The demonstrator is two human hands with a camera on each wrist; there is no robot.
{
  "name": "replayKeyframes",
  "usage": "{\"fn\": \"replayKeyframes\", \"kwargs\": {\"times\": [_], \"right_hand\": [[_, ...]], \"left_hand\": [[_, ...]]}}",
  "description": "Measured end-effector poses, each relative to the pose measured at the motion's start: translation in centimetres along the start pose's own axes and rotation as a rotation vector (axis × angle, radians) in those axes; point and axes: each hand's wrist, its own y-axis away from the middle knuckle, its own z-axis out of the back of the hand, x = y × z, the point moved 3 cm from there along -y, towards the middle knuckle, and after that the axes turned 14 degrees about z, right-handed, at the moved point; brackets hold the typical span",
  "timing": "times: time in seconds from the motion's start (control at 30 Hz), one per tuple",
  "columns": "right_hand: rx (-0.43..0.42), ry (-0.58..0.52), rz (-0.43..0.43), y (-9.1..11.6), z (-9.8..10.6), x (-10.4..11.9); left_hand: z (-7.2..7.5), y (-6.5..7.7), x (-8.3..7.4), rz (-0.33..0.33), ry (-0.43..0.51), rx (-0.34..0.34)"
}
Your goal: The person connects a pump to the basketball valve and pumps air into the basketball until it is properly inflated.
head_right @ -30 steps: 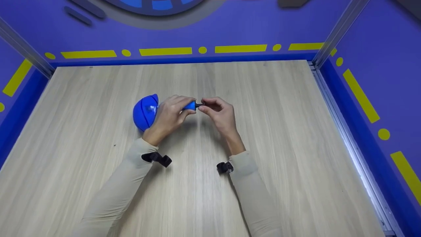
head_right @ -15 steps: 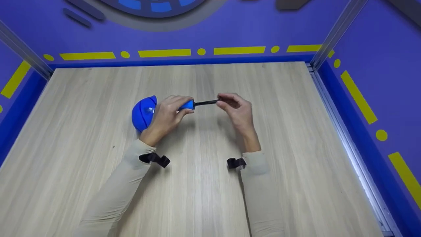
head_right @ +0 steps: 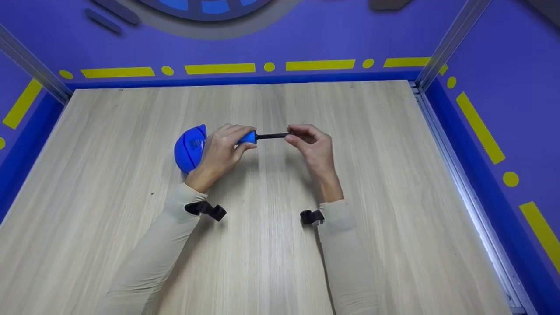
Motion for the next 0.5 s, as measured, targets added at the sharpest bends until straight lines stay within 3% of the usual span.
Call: {"fn": "replayKeyframes", "kwargs": {"times": [0.17,0.3,0.5], "right_hand": [[0.081,0.045,0.017,0.5,-2.5,-0.1],[0.111,0.008,0.023,0.8,-3.8,-0.1],[0.157,0.029,0.025,0.7,-3.5,0.3]], "left_hand": [[-0.3,0.2,-0.2,0.005,-0.004,0.015],[-0.6,0.3,-0.5,-0.007,-0.004,0.026],[-0.4,0.3,-0.5,-0.037,0.045,0.023]]}}
